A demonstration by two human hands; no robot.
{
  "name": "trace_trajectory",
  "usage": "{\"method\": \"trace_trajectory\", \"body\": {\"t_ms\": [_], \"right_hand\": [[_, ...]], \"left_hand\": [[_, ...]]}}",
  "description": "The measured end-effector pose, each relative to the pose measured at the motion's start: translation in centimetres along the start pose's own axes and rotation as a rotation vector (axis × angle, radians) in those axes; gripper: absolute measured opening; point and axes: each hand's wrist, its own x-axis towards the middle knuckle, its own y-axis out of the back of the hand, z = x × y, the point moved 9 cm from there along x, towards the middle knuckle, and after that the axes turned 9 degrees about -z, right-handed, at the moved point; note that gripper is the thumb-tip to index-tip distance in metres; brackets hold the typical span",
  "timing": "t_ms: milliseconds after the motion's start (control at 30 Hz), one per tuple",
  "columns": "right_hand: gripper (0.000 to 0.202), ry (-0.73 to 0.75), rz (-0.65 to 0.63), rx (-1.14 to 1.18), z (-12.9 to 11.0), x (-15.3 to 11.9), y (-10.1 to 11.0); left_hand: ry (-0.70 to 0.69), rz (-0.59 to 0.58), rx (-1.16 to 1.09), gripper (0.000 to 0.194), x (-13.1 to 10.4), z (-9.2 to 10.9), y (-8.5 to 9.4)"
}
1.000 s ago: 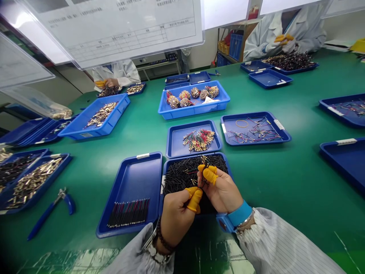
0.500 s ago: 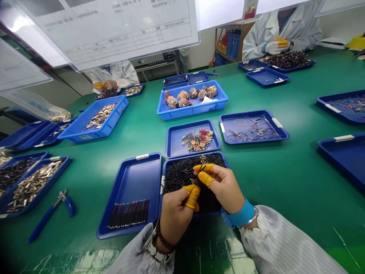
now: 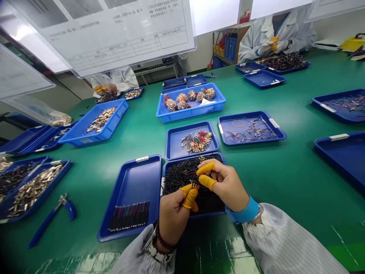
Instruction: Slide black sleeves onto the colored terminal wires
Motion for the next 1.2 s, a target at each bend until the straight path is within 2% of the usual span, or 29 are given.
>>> {"method": "trace_trajectory", "body": {"t_ms": [133, 233, 433, 533, 700, 900, 1067, 1200], "right_hand": [[0.005, 0.037, 0.0, -0.05, -0.2, -0.2, -0.3], [0.004, 0.127, 0.008, -0.079, -0.9, -0.5, -0.9], [0.003, 0.191, 0.027, -0.157, -1.5, -1.3, -2.1], [0.003, 0.153, 0.074, -0.095, -1.0, -1.2, -1.6], [0.007, 0.081, 0.03, 0.164, 0.6, -0.6, -1.5], [0.014, -0.036, -0.013, 0.409, 1.8, -0.5, -2.4], [0.01, -0.031, -0.11, 0.433, 1.4, -0.8, -3.7], [0.01, -0.057, -0.133, 0.419, 1.8, -0.8, -3.9]], "left_hand": [[-0.03, 0.063, 0.051, 0.043, -0.3, 0.2, 0.6], [-0.042, 0.103, 0.062, 0.044, -0.7, 0.2, 1.0], [-0.033, 0.068, 0.041, 0.038, -0.9, -0.1, 0.9], [-0.032, 0.022, 0.023, 0.037, -0.7, -0.1, 0.6], [-0.059, 0.008, 0.038, 0.028, -0.6, 0.4, 0.4], [-0.121, -0.005, 0.014, 0.038, -0.5, 1.2, 0.4], [-0.066, -0.017, -0.054, 0.042, -0.3, 0.7, 0.4], [-0.083, 0.009, 0.014, 0.044, -0.5, 1.0, 0.6]]}}
